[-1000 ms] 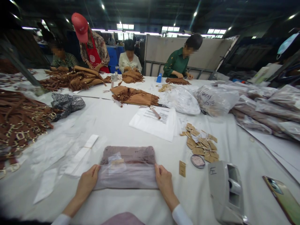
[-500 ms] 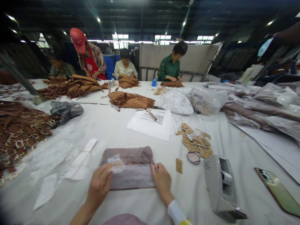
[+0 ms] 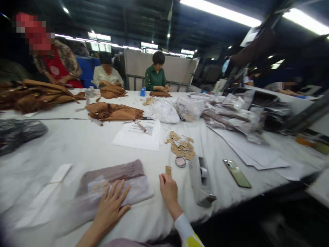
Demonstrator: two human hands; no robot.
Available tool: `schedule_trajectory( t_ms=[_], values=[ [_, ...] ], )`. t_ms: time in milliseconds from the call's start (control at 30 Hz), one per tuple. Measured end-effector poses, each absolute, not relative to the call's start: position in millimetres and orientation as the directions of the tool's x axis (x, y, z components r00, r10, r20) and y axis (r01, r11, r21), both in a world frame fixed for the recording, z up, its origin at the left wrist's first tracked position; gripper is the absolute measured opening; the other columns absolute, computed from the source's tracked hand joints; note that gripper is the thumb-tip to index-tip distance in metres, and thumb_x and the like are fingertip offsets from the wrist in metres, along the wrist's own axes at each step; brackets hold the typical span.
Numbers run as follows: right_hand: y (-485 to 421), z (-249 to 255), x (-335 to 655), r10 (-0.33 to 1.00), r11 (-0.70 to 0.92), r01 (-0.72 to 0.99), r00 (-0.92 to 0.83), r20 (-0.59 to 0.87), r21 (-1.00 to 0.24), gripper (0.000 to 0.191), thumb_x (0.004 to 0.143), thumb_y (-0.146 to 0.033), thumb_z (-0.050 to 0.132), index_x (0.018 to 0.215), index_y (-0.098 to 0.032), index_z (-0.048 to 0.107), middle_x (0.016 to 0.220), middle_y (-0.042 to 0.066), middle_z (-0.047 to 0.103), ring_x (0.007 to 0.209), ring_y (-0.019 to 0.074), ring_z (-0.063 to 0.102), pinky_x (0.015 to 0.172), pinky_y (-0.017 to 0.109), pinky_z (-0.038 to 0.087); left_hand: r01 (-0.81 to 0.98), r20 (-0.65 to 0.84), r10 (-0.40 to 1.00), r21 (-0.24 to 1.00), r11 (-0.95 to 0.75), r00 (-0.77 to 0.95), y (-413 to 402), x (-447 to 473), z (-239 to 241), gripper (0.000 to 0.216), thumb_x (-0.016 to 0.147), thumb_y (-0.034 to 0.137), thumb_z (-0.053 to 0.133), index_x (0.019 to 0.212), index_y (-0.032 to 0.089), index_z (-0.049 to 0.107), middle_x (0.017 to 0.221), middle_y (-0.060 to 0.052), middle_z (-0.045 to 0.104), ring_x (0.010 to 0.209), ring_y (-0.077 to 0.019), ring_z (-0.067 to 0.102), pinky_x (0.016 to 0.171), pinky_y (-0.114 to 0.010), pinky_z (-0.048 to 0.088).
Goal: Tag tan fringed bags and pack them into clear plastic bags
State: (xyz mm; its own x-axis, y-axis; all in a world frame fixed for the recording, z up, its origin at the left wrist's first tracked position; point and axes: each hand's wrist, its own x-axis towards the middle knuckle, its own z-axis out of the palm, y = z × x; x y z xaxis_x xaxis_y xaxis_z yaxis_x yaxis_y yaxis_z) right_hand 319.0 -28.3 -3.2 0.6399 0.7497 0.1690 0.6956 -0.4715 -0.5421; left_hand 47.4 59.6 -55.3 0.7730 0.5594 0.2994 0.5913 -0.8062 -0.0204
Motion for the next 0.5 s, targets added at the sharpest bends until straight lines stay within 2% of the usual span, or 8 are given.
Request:
schedule_trajectory(
  t_ms=[67,133,200,267,367,500],
  values=[
    [-68.0,16.6,345.7,0.603,-0.512,0.68,0.72,0.343,-0.525,0.038,0.091,-0.043,0.038,0.09,-0.017,0.067,0.091,0.011,0.07,0.087,0.0219,0.062,0.082,0.032,0.044,0.587,0.308,0.559,0.001,-0.81,0.77,58.6,47.2,-62.4,0.064,0.086,0.056,0.048,0.143,0.03,0.035,0.15,-0.01,0.036,0.138,-0.0352,0.029,0.11,-0.058,0.02],
    [-109.0,34.5,375.1,0.374,-0.6,0.586,0.807,0.457,-0.544,0.047,0.089,-0.049,0.038,0.095,-0.014,0.067,0.1,0.017,0.068,0.1,0.0268,0.058,0.091,0.038,0.041,0.58,0.313,0.556,0.02,-0.814,0.77,58.5,47.1,-69.5,0.063,0.086,0.056,0.048,0.142,0.03,0.037,0.15,-0.011,0.036,0.138,-0.0364,0.028,0.11,-0.06,0.018],
    [-142.5,45.4,402.1,0.226,-0.673,0.438,0.889,0.398,-0.596,0.053,0.084,-0.055,0.04,0.094,-0.012,0.069,0.101,0.019,0.068,0.102,0.0309,0.057,0.091,0.041,0.042,0.576,0.315,0.555,0.03,-0.817,0.77,58.4,46.6,-74.6,0.063,0.085,0.055,0.049,0.141,0.029,0.039,0.15,-0.011,0.036,0.138,-0.037,0.027,0.11,-0.061,0.016],
    [-162.6,47.3,422.3,0.222,-0.694,0.336,0.941,0.254,-0.637,0.053,0.078,-0.059,0.045,0.082,-0.014,0.072,0.091,0.017,0.071,0.095,0.0318,0.06,0.084,0.04,0.045,0.577,0.312,0.557,0.031,-0.816,0.77,58.1,45.9,-77.2,0.063,0.085,0.055,0.048,0.141,0.028,0.041,0.15,-0.011,0.036,0.139,-0.037,0.027,0.11,-0.061,0.015],
    [-169.4,39.3,436.5,0.3,-0.668,0.287,0.948,0.104,-0.687,0.045,0.07,-0.058,0.054,0.067,-0.017,0.072,0.073,0.01,0.073,0.077,0.0275,0.065,0.073,0.035,0.049,0.582,0.304,0.562,0.028,-0.813,0.77,57.6,45.5,-77.5,0.062,0.084,0.055,0.048,0.14,0.028,0.042,0.15,-0.011,0.036,0.139,-0.0363,0.026,0.111,-0.061,0.014],
    [-165.2,29.9,437.2,0.281,-0.626,0.203,0.959,0.026,-0.753,0.044,0.066,-0.054,0.059,0.074,-0.014,0.075,0.071,0.009,0.074,0.073,0.0264,0.068,0.067,0.033,0.051,0.588,0.302,0.569,0.035,-0.808,0.764,57.2,46.1,-75.3,0.062,0.084,0.056,0.048,0.139,0.029,0.043,0.151,-0.01,0.035,0.14,-0.0352,0.025,0.111,-0.06,0.014]
  ],
)
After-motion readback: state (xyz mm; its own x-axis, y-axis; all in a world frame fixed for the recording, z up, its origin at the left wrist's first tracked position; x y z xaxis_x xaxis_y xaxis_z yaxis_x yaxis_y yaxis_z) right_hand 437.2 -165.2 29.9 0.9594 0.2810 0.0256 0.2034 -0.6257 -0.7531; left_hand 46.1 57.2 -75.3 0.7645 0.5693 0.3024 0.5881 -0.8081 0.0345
